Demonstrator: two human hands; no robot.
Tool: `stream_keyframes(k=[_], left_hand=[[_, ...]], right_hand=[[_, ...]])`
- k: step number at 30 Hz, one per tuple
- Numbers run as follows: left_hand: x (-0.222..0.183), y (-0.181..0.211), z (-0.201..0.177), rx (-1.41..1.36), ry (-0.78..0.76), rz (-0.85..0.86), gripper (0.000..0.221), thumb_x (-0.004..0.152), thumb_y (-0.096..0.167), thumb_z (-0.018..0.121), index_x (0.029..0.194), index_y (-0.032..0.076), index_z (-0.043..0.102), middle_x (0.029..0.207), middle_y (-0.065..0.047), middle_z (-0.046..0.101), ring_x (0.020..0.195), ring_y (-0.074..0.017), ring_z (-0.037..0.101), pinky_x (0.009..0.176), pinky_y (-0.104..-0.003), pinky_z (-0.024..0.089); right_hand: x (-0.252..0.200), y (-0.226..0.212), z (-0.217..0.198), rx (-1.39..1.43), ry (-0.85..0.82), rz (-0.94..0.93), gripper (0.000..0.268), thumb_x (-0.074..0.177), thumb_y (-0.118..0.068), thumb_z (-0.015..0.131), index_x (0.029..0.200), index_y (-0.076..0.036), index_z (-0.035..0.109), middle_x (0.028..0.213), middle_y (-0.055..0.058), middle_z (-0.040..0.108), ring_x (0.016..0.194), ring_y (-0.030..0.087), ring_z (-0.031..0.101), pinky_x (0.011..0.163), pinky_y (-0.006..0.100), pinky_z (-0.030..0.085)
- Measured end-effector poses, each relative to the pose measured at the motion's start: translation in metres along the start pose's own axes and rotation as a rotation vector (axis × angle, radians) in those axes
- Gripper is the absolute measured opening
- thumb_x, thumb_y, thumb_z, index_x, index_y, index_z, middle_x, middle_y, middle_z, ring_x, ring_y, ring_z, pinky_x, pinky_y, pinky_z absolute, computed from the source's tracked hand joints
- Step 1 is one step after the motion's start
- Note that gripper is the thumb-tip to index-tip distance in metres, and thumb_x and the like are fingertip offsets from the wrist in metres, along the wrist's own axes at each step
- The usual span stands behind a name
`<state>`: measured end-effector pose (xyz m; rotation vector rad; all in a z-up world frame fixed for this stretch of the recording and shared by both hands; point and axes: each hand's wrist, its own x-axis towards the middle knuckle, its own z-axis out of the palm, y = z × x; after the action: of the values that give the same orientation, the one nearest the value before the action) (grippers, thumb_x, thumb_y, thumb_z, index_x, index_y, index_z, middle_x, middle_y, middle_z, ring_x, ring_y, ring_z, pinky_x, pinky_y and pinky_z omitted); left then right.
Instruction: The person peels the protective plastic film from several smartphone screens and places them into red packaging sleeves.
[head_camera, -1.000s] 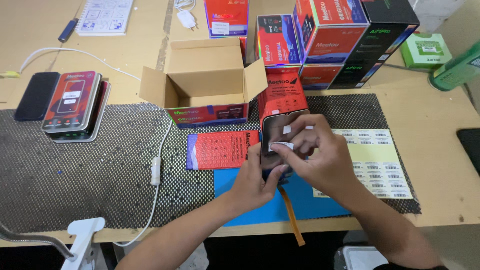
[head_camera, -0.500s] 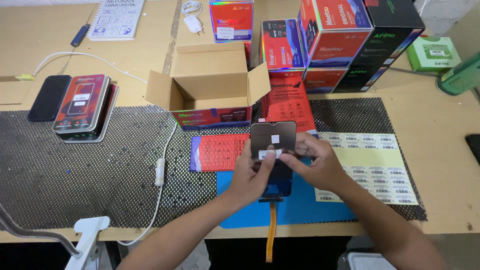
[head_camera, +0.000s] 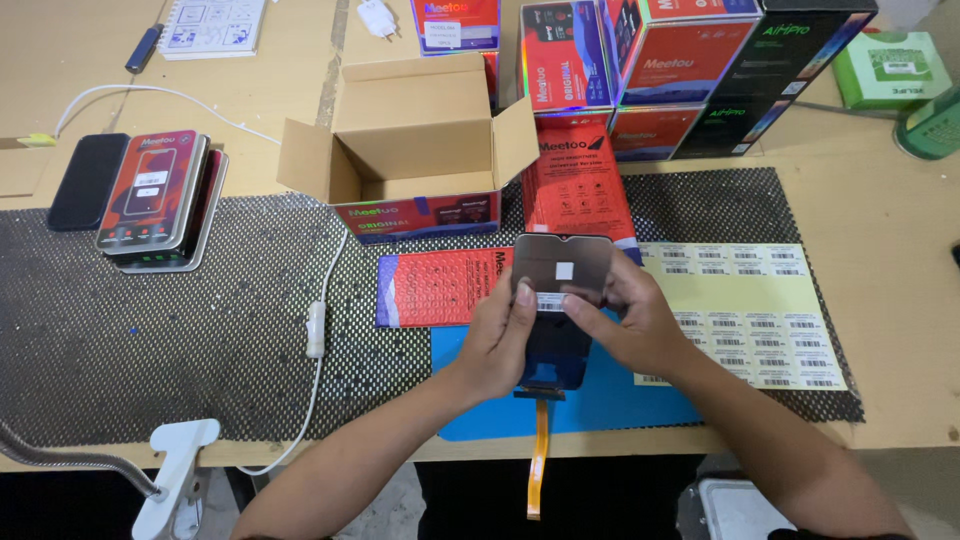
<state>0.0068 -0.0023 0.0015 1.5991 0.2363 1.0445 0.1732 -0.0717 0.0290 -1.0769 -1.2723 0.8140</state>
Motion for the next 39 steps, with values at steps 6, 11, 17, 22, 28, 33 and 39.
stream_keyframes(k=[6, 11, 17, 22, 28, 33, 39], left_hand=[[0.019, 0.026, -0.021, 0.22, -0.211, 0.032, 0.049, 0.108, 0.041, 0.026, 0.09, 0.011, 0.06, 0.057, -0.01, 0.058, 0.048, -0.025, 0.059, 0.043, -0.032, 0.043], [0.047, 0.05, -0.073, 0.66, -0.259, 0.167, 0.047, 0.102, 0.049, 0.049, 0.102, 0.006, 0.067, 0.081, -0.014, 0.069, 0.072, -0.036, 0.068, 0.059, -0.043, 0.054], [0.057, 0.058, -0.078, 1.245, -0.68, -0.265, 0.128, 0.068, 0.076, 0.077, 0.157, -0.006, 0.033, 0.147, -0.026, 0.051, 0.135, -0.0423, 0.05, 0.111, -0.053, 0.042], [0.05, 0.043, -0.077, 1.336, -0.788, -0.35, 0.119, 0.066, 0.074, 0.079, 0.152, -0.001, 0.043, 0.14, -0.017, 0.051, 0.131, -0.0363, 0.051, 0.11, -0.049, 0.042], [0.044, 0.058, -0.067, 1.187, -0.437, -0.093, 0.094, 0.062, 0.054, 0.089, 0.133, 0.004, 0.052, 0.114, -0.011, 0.05, 0.104, -0.0405, 0.061, 0.082, -0.048, 0.047], [0.035, 0.054, -0.044, 0.999, -0.157, 0.15, 0.107, 0.067, 0.083, 0.069, 0.133, 0.0, 0.052, 0.114, -0.015, 0.053, 0.096, -0.0373, 0.068, 0.076, -0.045, 0.052], [0.024, 0.023, -0.032, 1.089, 0.076, 0.327, 0.11, 0.067, 0.079, 0.073, 0.138, -0.001, 0.049, 0.119, -0.024, 0.056, 0.099, -0.0401, 0.066, 0.08, -0.049, 0.052]], right_hand=[[-0.001, -0.014, -0.011, 0.014, 0.04, -0.104, 0.092, 0.092, -0.004, 0.066, 0.164, -0.013, 0.009, 0.096, 0.007, 0.074, 0.062, 0.003, 0.063, 0.05, 0.016, 0.052], [0.01, -0.016, -0.033, 0.029, 0.201, -0.104, 0.065, 0.095, -0.006, 0.061, 0.153, -0.004, 0.031, 0.077, 0.01, 0.068, 0.043, 0.009, 0.06, 0.036, 0.017, 0.048], [0.023, -0.011, -0.042, 0.114, 0.436, -0.03, 0.047, 0.098, -0.005, 0.059, 0.143, -0.008, 0.042, 0.098, 0.014, 0.071, 0.054, 0.012, 0.066, 0.042, 0.018, 0.052], [0.022, -0.022, -0.032, 0.053, 0.52, -0.014, 0.048, 0.1, -0.003, 0.059, 0.144, -0.006, 0.042, 0.117, 0.017, 0.07, 0.084, 0.014, 0.07, 0.066, 0.019, 0.057], [0.022, -0.02, -0.03, 0.051, 0.632, -0.046, 0.047, 0.106, -0.006, 0.059, 0.147, -0.012, 0.037, 0.117, 0.013, 0.069, 0.098, 0.014, 0.069, 0.08, 0.021, 0.058], [0.02, -0.022, -0.022, 0.101, 0.757, -0.149, 0.05, 0.108, -0.009, 0.061, 0.15, -0.017, 0.033, 0.112, 0.013, 0.07, 0.101, 0.018, 0.073, 0.083, 0.023, 0.061], [0.016, -0.009, -0.029, 0.001, 0.736, -0.269, 0.05, 0.111, -0.006, 0.057, 0.149, -0.018, 0.028, 0.133, 0.023, 0.066, 0.112, 0.022, 0.068, 0.098, 0.035, 0.061]])
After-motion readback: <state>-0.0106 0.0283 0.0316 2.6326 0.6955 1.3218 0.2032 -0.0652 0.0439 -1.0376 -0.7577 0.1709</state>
